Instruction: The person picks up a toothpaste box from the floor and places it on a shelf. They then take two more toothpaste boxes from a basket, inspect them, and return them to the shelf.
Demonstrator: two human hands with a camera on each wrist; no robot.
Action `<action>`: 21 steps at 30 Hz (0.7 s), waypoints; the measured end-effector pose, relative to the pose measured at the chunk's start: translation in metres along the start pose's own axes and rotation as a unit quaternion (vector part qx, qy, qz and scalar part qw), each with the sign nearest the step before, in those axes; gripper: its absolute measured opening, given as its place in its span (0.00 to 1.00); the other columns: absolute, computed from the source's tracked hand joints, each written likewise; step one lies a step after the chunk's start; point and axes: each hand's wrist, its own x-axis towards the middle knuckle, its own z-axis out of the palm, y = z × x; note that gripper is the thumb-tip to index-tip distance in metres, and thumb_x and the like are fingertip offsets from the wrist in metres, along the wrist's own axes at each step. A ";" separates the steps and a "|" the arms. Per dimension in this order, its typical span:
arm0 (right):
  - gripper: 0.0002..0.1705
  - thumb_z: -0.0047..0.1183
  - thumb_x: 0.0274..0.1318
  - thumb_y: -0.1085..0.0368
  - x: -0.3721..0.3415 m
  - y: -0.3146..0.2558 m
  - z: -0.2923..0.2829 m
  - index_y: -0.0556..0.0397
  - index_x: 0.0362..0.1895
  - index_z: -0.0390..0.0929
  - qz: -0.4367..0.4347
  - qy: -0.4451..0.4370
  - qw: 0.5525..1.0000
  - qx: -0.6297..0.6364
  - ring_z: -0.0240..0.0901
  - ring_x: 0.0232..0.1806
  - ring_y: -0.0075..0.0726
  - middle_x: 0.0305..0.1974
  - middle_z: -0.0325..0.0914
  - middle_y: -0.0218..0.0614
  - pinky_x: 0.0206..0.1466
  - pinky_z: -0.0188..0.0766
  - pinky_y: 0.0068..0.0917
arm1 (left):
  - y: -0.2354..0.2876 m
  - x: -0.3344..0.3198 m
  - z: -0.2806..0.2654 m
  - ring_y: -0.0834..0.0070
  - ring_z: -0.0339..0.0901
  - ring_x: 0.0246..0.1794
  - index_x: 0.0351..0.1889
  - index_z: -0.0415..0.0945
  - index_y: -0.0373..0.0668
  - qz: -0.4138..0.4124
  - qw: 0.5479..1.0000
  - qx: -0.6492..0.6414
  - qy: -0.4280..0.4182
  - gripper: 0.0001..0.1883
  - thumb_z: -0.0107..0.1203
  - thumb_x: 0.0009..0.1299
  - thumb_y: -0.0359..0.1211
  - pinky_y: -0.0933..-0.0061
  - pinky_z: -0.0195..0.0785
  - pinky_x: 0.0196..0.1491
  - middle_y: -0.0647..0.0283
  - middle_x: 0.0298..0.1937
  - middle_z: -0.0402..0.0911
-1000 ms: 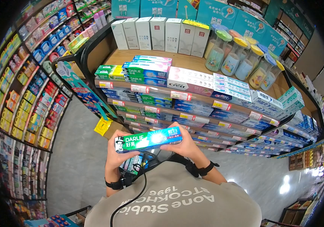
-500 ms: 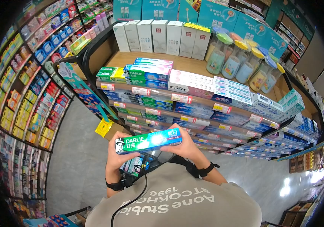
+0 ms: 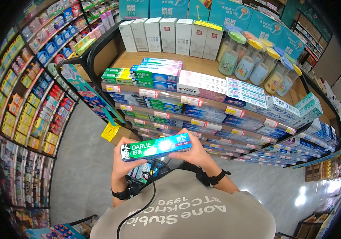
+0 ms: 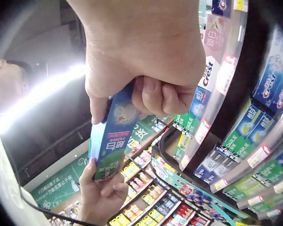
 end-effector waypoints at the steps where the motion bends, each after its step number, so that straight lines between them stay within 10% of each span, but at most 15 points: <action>1: 0.32 0.83 0.45 0.63 0.000 0.000 0.000 0.53 0.49 0.74 -0.002 -0.001 1.000 0.003 0.75 0.47 0.20 0.43 0.80 0.27 0.51 0.73 0.25 | 0.000 0.000 0.000 0.81 0.81 0.44 0.48 0.75 0.37 0.003 1.000 0.005 0.000 0.29 0.81 0.51 0.24 0.75 0.76 0.49 0.63 0.44 0.85; 13: 0.32 0.83 0.45 0.63 -0.001 -0.002 0.001 0.52 0.49 0.74 0.001 -0.006 1.000 -0.018 0.76 0.46 0.20 0.42 0.81 0.27 0.51 0.74 0.25 | 0.005 -0.004 0.002 0.81 0.82 0.41 0.49 0.74 0.37 -0.004 1.000 0.004 0.001 0.29 0.80 0.53 0.23 0.77 0.77 0.46 0.63 0.43 0.85; 21: 0.35 0.85 0.40 0.63 0.009 -0.019 -0.015 0.52 0.49 0.74 -0.007 0.001 0.999 -0.044 0.75 0.44 0.20 0.40 0.80 0.28 0.49 0.73 0.25 | -0.013 -0.003 0.004 0.77 0.78 0.56 0.60 0.73 0.37 -0.047 0.999 -0.022 -0.014 0.37 0.80 0.52 0.25 0.73 0.71 0.61 0.63 0.55 0.79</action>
